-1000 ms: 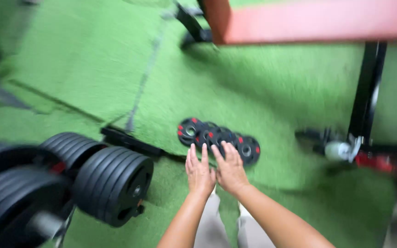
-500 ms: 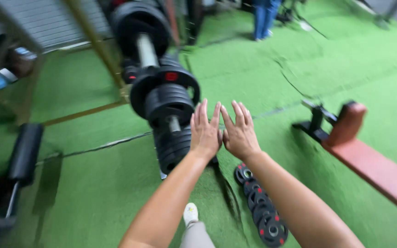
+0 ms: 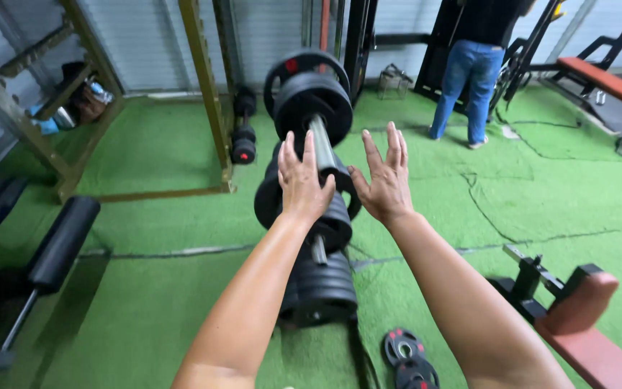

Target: Organize weight plates onto a rack and wipe down gym equipment with a spray bottle and cloth.

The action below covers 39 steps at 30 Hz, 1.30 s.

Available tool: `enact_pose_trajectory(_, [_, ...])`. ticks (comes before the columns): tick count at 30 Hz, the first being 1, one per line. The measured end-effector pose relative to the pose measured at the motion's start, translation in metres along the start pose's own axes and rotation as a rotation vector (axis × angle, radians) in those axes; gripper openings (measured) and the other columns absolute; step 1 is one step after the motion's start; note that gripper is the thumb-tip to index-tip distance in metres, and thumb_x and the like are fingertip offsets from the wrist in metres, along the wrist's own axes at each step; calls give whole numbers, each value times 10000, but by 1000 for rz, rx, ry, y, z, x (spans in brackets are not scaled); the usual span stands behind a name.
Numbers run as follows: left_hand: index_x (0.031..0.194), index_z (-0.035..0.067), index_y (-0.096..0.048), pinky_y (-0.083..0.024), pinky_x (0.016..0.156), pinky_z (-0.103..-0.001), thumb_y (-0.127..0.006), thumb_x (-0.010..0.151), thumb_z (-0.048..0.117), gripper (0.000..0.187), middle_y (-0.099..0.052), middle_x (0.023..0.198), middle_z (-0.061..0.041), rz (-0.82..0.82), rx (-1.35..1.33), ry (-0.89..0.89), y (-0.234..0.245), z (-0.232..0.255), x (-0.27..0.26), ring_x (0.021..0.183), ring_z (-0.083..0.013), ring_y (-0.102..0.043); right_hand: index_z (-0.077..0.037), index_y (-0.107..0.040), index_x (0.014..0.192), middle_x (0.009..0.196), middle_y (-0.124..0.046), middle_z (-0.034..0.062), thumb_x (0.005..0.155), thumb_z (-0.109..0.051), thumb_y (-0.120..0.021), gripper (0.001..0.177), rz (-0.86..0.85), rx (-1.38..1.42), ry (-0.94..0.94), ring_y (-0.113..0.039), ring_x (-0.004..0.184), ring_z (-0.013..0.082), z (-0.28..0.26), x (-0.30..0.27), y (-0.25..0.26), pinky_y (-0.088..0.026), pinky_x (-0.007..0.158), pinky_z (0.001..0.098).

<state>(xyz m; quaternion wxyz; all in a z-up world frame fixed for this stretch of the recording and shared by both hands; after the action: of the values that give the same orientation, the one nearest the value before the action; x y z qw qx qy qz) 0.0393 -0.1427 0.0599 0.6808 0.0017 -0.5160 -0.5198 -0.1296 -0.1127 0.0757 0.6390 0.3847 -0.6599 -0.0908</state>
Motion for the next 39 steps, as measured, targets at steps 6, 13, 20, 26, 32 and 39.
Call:
enact_pose_trajectory(6, [1610,149,-245,-265,1178,-596,-847,764,347,1056,-159,1634,-267,-52,-56,99,-42,-88,63,1497,-475,-182,-167,-389,1618,1707,-70,294,1035,-468,-549,676,-70,63,-205,-101,1561,522,23,62,-92,-173,1269,547])
enact_pose_trajectory(13, [1605,134,-218,-250,1186,-586,-859,766,374,1083,-151,1638,-274,-115,-124,129,-88,-150,115,1500,-477,-172,-131,-237,1646,1685,-24,315,940,-554,-642,918,-158,39,-314,-75,1550,523,30,108,-164,-160,1262,518])
enact_pose_trajectory(20, [1605,98,-186,-269,1210,-555,-845,708,277,1127,-190,1610,-322,-98,-240,120,-122,-180,130,1480,-516,-235,-71,-90,1642,1662,-7,341,742,-577,-843,1278,-201,3,-359,-63,1545,519,45,131,-189,-171,1251,520])
enact_pose_trajectory(26, [1610,88,-188,-229,1229,-576,-838,768,246,1075,-189,1612,-367,-13,-322,82,-127,-177,126,1487,-561,-214,-60,-125,1635,1631,-147,341,696,-594,-863,1307,-173,24,-394,-160,1520,503,50,139,-187,-215,1231,529])
enact_pose_trajectory(32, [1599,71,-183,-235,1225,-546,-831,761,233,1071,-193,1606,-383,-65,-347,128,-105,-163,119,1477,-577,-224,-74,-267,1615,1595,-311,320,812,-631,-788,1108,-117,6,-360,-282,1491,478,50,129,-176,-256,1229,535])
enact_pose_trajectory(39, [1505,67,-391,-394,1094,-523,-849,820,348,870,-474,1389,-284,-29,-269,125,-55,-142,99,1302,-472,-463,-117,-417,1576,1539,-415,275,957,-499,-756,802,-36,89,-312,-373,1444,449,37,98,-134,-306,1218,501])
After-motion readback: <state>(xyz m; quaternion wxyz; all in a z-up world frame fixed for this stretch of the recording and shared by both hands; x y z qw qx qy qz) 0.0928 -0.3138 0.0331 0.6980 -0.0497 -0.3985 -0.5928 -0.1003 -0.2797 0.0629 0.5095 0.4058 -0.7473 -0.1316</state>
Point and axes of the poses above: each hand's wrist, its own x-axis towards the middle knuckle, its own y-axis out of the back of the hand, z = x × y, the point moved 7 cm from there along x, towards the middle knuckle
